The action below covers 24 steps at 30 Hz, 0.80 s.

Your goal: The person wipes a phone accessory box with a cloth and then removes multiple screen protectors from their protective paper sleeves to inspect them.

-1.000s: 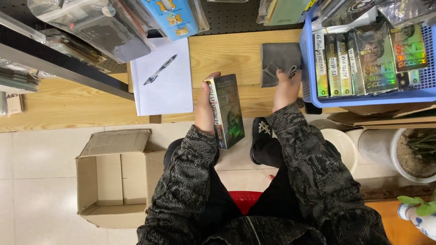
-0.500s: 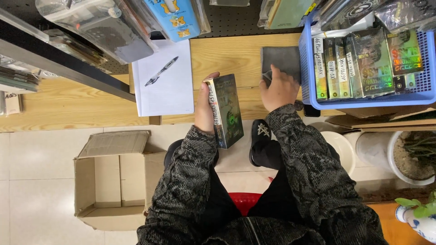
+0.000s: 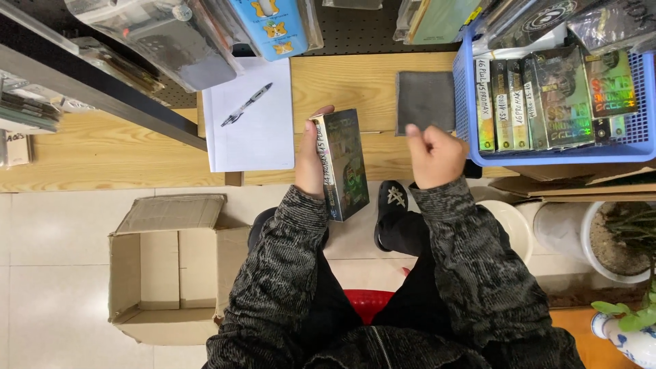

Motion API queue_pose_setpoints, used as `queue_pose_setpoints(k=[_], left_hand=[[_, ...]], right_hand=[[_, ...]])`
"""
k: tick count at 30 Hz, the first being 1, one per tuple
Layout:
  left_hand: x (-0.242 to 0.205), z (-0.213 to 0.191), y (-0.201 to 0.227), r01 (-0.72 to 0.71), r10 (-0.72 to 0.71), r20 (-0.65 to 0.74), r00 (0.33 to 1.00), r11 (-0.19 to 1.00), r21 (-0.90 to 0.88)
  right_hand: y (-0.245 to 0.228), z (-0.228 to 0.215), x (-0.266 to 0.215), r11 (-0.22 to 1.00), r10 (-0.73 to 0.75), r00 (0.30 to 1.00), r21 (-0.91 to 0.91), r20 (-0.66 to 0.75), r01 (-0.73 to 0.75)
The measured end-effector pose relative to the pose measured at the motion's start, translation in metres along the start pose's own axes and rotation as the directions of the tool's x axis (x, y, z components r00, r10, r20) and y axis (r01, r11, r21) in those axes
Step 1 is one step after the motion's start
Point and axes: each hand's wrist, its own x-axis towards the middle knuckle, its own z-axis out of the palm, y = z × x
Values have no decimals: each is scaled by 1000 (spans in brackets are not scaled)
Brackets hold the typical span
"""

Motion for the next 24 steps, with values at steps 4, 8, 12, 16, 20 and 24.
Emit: queue_pose_setpoints(k=[4,8,12,16,20,24], left_hand=[[-13,29,18,10,-10,-5,1000,996,-89],[-17,34,30,30,-25,36,999,989,-145],[-16,37,26,38,-16,80,997,959,-280],[-25,45,29,50,-19,120,993,965,-259],[-22,48,29,63,-18,205,979,975,-215],[-28,52,33,73,-21,213,977,968,-239]], right_hand=[[-24,-57,-11,979,12,1000,205,-2,-11],[-12,-109,-43,997,-55,964,-31,261,65],[17,-136,-115,743,349,822,-667,449,48],[23,-140,-137,735,392,788,-677,475,43],[-7,-122,-152,525,82,933,-811,351,259],[-20,-128,-145,536,-115,911,-748,396,392]])
